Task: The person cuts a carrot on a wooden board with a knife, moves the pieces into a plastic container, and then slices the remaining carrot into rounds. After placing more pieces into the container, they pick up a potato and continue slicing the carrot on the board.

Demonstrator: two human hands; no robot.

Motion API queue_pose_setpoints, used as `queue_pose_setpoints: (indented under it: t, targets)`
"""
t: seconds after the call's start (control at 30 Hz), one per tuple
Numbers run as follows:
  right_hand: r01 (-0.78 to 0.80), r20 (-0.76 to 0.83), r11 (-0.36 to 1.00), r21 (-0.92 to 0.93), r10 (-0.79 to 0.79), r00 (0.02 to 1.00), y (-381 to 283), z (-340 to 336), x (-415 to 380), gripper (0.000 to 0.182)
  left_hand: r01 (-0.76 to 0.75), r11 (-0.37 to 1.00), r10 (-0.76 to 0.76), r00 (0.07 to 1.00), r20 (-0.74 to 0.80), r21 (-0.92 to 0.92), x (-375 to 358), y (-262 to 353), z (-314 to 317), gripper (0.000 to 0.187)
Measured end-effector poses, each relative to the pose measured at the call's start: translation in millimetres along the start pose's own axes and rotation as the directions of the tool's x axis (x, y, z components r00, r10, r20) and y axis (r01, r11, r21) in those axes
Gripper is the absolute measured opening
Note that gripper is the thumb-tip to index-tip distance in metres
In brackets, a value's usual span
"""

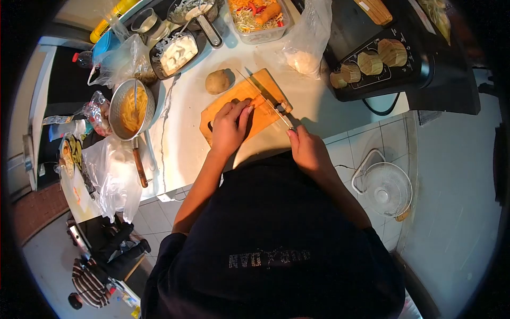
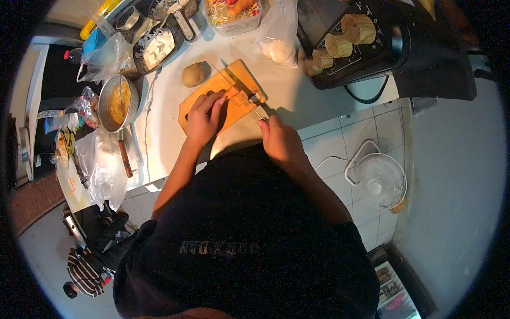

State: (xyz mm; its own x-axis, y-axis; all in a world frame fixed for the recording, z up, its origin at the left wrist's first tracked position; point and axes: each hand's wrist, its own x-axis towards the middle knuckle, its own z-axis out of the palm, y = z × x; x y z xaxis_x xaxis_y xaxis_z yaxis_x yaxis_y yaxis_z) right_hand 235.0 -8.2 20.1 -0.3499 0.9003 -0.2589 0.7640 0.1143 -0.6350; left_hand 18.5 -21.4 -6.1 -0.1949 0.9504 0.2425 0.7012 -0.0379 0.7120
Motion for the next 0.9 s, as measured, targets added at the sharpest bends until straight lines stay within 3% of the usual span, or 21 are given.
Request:
queue_pose_setpoints:
  t: [0.9]
  targets:
    - [-0.060, 0.080, 0.998, 0.033, 0.057, 0.995, -8.4, -3.4, -3.6, 0.030, -0.009, 1.000, 0.008, 0.999, -0.050, -0.015, 0.9, -4.3, 6.8, 0.021]
